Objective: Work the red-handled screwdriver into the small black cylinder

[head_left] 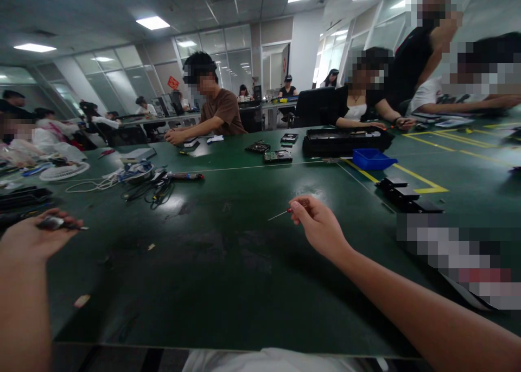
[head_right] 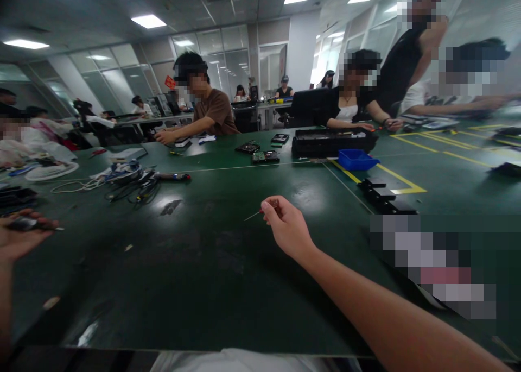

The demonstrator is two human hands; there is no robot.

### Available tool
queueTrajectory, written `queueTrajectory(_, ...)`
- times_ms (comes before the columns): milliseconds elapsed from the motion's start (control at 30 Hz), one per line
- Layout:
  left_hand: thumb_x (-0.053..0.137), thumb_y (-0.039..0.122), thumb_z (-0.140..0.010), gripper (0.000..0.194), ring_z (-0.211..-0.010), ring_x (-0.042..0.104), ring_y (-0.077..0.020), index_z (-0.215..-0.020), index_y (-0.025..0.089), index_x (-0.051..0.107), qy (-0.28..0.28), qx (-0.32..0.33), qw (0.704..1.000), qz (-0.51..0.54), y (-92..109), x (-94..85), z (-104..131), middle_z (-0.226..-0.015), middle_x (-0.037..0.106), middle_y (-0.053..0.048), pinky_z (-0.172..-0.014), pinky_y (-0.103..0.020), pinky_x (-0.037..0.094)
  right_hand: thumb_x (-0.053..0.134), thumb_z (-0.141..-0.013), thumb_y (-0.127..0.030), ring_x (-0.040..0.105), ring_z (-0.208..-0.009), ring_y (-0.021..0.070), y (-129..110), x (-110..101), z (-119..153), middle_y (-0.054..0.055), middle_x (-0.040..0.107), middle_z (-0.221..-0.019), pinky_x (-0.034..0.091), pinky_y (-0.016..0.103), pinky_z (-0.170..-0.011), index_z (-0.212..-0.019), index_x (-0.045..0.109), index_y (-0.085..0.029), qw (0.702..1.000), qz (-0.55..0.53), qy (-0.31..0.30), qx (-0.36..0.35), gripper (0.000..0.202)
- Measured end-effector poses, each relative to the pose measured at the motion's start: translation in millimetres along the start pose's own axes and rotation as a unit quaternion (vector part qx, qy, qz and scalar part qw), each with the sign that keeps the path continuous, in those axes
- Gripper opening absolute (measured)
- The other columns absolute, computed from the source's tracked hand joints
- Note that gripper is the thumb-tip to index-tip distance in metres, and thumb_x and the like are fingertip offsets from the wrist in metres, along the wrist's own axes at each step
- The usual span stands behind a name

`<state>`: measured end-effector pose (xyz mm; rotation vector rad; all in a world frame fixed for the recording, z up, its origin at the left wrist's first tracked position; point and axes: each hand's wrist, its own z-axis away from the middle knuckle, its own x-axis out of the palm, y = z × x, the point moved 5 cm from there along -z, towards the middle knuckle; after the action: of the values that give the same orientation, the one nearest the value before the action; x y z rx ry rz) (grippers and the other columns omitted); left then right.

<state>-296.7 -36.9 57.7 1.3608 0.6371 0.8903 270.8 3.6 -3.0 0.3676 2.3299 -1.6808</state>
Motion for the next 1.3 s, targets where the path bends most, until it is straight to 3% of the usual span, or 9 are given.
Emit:
queueTrajectory(133,0.032,0.016,-0.099,0.026,-0.065,0.049,-0.0081,-0.08,0.01,0.05,-0.184,0.031,0.981,0.058,-12.3,77.1,29.0,-0.064,0.053,0.001,-0.071,-0.025,0.052,0.05,-0.095,-0.046,0.061,-0.069,0.0166,-2.9,-1.5,0.9,0.001,0.063,-0.075,0.048,0.032,-0.067,-0.096,0.063,-0.021,1.0,0.013,0.0,-0.001,0.029)
queueTrajectory(300,0.039,0.01,-0.091,0.017,-0.066,0.053,-0.0144,-0.091,0.012,0.056,-0.367,-0.053,0.928,0.045,-40.5,176.6,131.7,-0.074,0.057,-0.004,-0.068,-0.032,0.052,0.05,-0.095,-0.048,0.06,-0.068,0.0169,-6.0,-3.3,2.0,0.001,0.063,-0.074,0.048,0.032,-0.067,-0.096,0.063,-0.021,1.0,0.015,0.007,-0.013,0.03)
queueTrajectory(400,0.049,0.009,-0.081,0.02,-0.067,0.054,-0.0141,-0.1,0.013,0.056,-0.484,-0.085,0.871,0.008,-69.1,216.5,197.9,-0.081,0.056,-0.005,-0.07,-0.031,0.05,0.049,-0.096,-0.048,0.061,-0.068,0.017,-6.8,-4.8,2.2,0.001,0.063,-0.073,0.048,0.033,-0.066,-0.098,0.063,-0.021,1.0,0.022,0.012,-0.012,0.03)
queueTrajectory(500,0.046,0.01,-0.077,0.029,-0.069,0.053,-0.0139,-0.105,0.015,0.052,-0.538,-0.026,0.838,-0.09,-101.9,238.8,244.1,-0.082,0.056,-0.004,-0.067,-0.028,0.044,0.049,-0.096,-0.047,0.061,-0.067,0.0172,-5.9,-5.6,1.9,0.001,0.063,-0.072,0.049,0.033,-0.066,-0.103,0.062,-0.021,1.0,0.016,0.019,-0.007,0.029)
queueTrajectory(633,0.042,0.017,-0.084,0.029,-0.079,0.054,-0.0164,-0.112,0.018,0.047,-0.541,0.173,0.79,-0.231,-133.6,252.6,269.4,-0.091,0.058,-0.004,-0.071,-0.029,0.041,0.05,-0.096,-0.044,0.063,-0.074,0.0185,-7.4,-6.9,2.3,0.003,0.065,-0.08,0.051,0.035,-0.071,-0.11,0.06,-0.021,0.999,-0.006,0.047,-0.019,0.029)
queueTrajectory(733,0.039,0.017,-0.085,0.027,-0.083,0.053,-0.017,-0.111,0.019,0.047,-0.555,0.248,0.753,-0.252,-145.7,252.4,269.8,-0.093,0.057,-0.004,-0.077,-0.031,0.041,0.049,-0.096,-0.042,0.063,-0.074,0.0188,-11.7,-8.0,3.7,0.003,0.066,-0.08,0.051,0.035,-0.071,-0.111,0.06,-0.021,0.998,-0.011,0.054,-0.024,0.029)
queueTrajectory(967,0.054,0.013,-0.075,0.038,-0.095,0.055,-0.0199,-0.112,0.019,0.052,-0.576,0.278,0.709,-0.299,-153.8,237.9,255.5,-0.107,0.057,-0.006,-0.084,-0.033,0.044,0.052,-0.094,-0.049,0.061,-0.066,0.0181,-19.7,-12.7,8.7,0.004,0.066,-0.072,0.048,0.033,-0.062,-0.085,0.065,-0.021,0.996,0.054,0.054,-0.046,0.032)
queueTrajectory(1167,0.065,0.02,-0.082,0.023,-0.095,0.058,-0.0209,-0.105,0.02,0.058,-0.551,0.324,0.711,-0.294,-144.9,237.3,263.8,-0.106,0.063,-0.005,-0.084,-0.034,0.046,0.055,-0.094,-0.043,0.069,-0.083,0.0215,-17.9,-5.9,11.6,0.006,0.073,-0.089,0.054,0.037,-0.074,-0.105,0.066,-0.022,0.998,-0.016,0.019,-0.059,0.026)
queueTrajectory(1300,0.073,0.023,-0.08,0.029,-0.103,0.059,-0.0218,-0.108,0.022,0.064,-0.546,0.355,0.711,-0.264,-137.3,236.9,269.0,-0.11,0.066,-0.003,-0.092,-0.034,0.045,0.055,-0.094,-0.042,0.07,-0.086,0.0222,-16.6,-2.6,11.7,0.006,0.074,-0.093,0.055,0.038,-0.076,-0.105,0.066,-0.023,0.998,0.008,0.001,-0.055,0.024)
